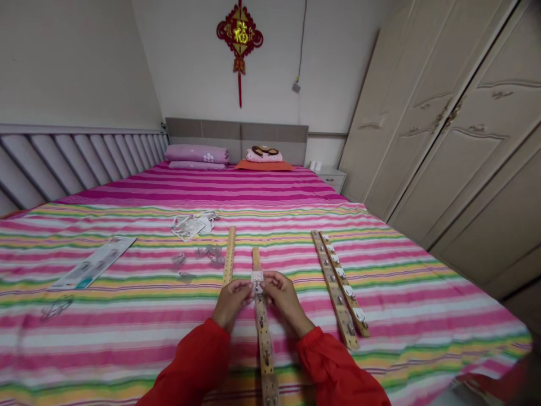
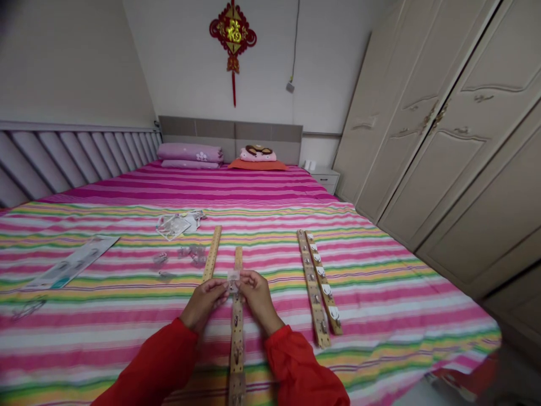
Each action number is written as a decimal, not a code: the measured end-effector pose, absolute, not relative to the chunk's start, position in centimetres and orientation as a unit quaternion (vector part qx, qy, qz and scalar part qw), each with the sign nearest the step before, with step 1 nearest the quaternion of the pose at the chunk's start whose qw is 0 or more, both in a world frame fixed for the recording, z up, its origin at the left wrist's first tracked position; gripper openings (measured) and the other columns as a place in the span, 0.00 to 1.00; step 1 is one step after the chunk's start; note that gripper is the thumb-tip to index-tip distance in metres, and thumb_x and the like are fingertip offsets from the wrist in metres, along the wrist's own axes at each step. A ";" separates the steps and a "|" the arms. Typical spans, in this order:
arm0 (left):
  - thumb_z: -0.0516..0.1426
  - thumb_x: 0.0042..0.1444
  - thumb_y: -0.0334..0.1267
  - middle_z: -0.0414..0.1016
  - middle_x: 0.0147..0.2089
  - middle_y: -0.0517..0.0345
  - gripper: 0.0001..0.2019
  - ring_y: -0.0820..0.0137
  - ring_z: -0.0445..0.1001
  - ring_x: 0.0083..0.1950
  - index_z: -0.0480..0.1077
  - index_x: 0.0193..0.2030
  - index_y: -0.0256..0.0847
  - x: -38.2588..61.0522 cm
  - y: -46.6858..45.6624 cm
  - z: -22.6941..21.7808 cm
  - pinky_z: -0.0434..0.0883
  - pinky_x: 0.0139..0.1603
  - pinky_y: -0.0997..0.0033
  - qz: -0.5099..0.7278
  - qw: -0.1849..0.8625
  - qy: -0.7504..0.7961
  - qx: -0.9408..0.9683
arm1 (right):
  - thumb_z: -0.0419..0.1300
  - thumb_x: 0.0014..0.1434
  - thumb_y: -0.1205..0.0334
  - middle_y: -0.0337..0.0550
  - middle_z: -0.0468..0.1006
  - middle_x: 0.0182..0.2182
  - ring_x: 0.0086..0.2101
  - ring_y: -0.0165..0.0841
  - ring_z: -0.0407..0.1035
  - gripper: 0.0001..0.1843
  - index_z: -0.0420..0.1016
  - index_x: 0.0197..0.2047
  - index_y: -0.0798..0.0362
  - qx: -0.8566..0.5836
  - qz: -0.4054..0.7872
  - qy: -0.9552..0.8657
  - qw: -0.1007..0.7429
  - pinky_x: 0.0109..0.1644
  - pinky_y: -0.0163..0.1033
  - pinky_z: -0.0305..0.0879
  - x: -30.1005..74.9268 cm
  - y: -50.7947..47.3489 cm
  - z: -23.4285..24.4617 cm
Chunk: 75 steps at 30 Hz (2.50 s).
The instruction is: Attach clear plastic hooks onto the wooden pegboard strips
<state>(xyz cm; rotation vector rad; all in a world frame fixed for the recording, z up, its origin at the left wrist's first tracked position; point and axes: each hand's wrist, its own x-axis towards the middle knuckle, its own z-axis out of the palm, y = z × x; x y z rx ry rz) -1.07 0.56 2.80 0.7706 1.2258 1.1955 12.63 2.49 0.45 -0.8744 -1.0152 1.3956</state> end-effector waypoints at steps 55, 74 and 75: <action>0.63 0.32 0.38 0.73 0.23 0.60 0.12 0.70 0.72 0.27 0.71 0.26 0.36 -1.3 12.8 -0.5 0.68 0.32 0.70 0.542 0.477 0.545 0.425 | 0.61 0.38 0.55 0.32 0.65 0.14 0.19 0.28 0.58 0.11 0.65 0.16 0.52 -0.479 0.463 -0.465 0.583 0.24 0.34 0.55 11.3 13.3 -2.3; 0.60 0.35 0.38 0.76 0.24 0.57 0.09 0.65 0.75 0.31 0.71 0.25 0.37 -1.4 13.5 -3.3 0.70 0.35 0.67 0.514 0.441 0.572 0.462 | 0.60 0.39 0.58 0.31 0.65 0.14 0.19 0.28 0.59 0.10 0.63 0.16 0.51 -0.523 0.434 -0.460 0.572 0.23 0.33 0.55 10.9 14.0 -5.1; 0.60 0.36 0.38 0.76 0.25 0.57 0.09 0.65 0.75 0.31 0.71 0.25 0.37 -1.4 13.5 -3.4 0.70 0.35 0.67 0.512 0.436 0.575 0.466 | 0.60 0.39 0.58 0.31 0.65 0.13 0.18 0.28 0.58 0.10 0.63 0.16 0.51 -0.526 0.431 -0.461 0.570 0.23 0.33 0.54 10.8 14.0 -5.0</action>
